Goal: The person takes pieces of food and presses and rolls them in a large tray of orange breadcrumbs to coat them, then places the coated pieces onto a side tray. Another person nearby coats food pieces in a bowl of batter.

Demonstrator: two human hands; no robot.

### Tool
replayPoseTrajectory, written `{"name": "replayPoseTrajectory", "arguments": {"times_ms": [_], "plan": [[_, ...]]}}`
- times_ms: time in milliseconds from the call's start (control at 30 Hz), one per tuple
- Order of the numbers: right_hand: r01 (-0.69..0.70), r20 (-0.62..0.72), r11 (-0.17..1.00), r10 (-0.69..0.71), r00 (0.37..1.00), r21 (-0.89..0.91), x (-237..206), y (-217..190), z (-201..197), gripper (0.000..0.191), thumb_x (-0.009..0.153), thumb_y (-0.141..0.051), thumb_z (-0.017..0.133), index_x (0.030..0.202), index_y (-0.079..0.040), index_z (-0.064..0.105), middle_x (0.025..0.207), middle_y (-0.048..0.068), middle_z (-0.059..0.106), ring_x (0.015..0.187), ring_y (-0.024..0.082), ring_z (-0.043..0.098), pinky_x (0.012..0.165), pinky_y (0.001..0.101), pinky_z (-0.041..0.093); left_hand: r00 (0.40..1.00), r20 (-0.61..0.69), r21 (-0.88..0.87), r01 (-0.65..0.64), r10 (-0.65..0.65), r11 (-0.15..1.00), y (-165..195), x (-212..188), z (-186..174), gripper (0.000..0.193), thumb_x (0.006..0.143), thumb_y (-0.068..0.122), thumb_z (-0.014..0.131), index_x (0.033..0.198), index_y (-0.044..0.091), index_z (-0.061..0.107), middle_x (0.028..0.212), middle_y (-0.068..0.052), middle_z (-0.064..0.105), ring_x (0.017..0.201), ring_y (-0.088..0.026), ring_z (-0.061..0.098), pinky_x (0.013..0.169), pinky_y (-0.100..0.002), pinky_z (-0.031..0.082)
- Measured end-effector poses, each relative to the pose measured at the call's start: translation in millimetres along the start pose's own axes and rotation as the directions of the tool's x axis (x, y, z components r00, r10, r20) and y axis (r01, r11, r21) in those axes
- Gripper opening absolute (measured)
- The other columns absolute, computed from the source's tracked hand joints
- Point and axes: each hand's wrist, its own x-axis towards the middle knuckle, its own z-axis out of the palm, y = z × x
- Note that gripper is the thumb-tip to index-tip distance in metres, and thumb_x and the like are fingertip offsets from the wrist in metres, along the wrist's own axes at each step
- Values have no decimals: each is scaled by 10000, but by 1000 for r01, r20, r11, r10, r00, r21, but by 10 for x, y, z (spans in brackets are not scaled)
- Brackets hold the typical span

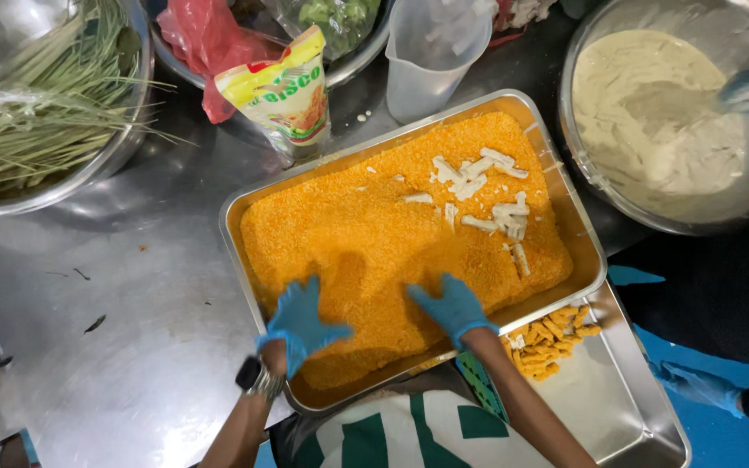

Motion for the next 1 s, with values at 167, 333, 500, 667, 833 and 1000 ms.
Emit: {"name": "replayPoseTrajectory", "arguments": {"times_ms": [167, 333, 500, 667, 833, 1000], "plan": [[69, -73, 782, -30, 997, 619, -67, -106, 500, 971, 747, -451, 881, 1433, 34, 395, 1330, 186, 633, 1204, 300, 648, 981, 428, 557, 951, -183, -466, 138, -248, 874, 84, 40, 781, 1426, 429, 345, 1021, 1579, 42, 236, 1484, -325, 332, 1368, -427, 371, 1132, -472, 367], [-269, 263, -36, -117, 958, 962, 120, -85, 720, 603, 869, -345, 738, 1398, -95, 591, 1345, 99, 677, 1191, 266, 655, 1024, 445, 524, 974, -225, -834, -179, -25, 522, 76, 542, 1248, 829, 689, 248, 860, 1382, -9, 484, 1347, -217, 665, 1262, -390, 623, 1081, -482, 510], [-274, 200, -381, -222, 954, 883, 480, 116, 442, 512, 951, -440, 600, 1359, -132, 638, 1317, 53, 695, 1190, 222, 652, 1035, 403, 496, 836, -414, -491, -539, 361, 684, 531, 1169, 1031, 412, 985, 198, 614, 1346, -1, 598, 1403, -160, 615, 1276, -381, 560, 1066, -475, 412], [0, -8, -282, -25, 1000, 960, 739, 440, 53, 490, 967, -398, 597, 1324, -67, 649, 1315, 100, 701, 1202, 249, 662, 1048, 391, 511, 920, -332, -116, -261, 210, 958, 968, 1370, 361, 348, 1006, 349, 626, 1267, 121, 659, 1269, -130, 679, 1235, -287, 607, 1064, -405, 505], [100, -343, 702, 215, 914, 705, 518, 551, 323, 574, 941, -431, 676, 1345, -30, 611, 1350, 156, 653, 1230, 302, 613, 1036, 416, 485, 821, -559, 102, -72, 117, 992, 614, 1013, -145, 764, 685, 420, 828, 1355, 107, 637, 1351, -226, 571, 1278, -483, 514, 999, -639, 423], [-106, 12, 308, 293, 956, 945, 359, 15, 635, 756, 909, -437, 727, 1499, -124, 373, 1486, 89, 458, 1317, 276, 472, 1071, 472, 426, 838, -543, -274, -118, -52, 954, 530, 1039, 410, 765, 823, 471, 808, 1361, -21, 578, 1334, -275, 588, 1229, -436, 539, 1035, -509, 446]]}}
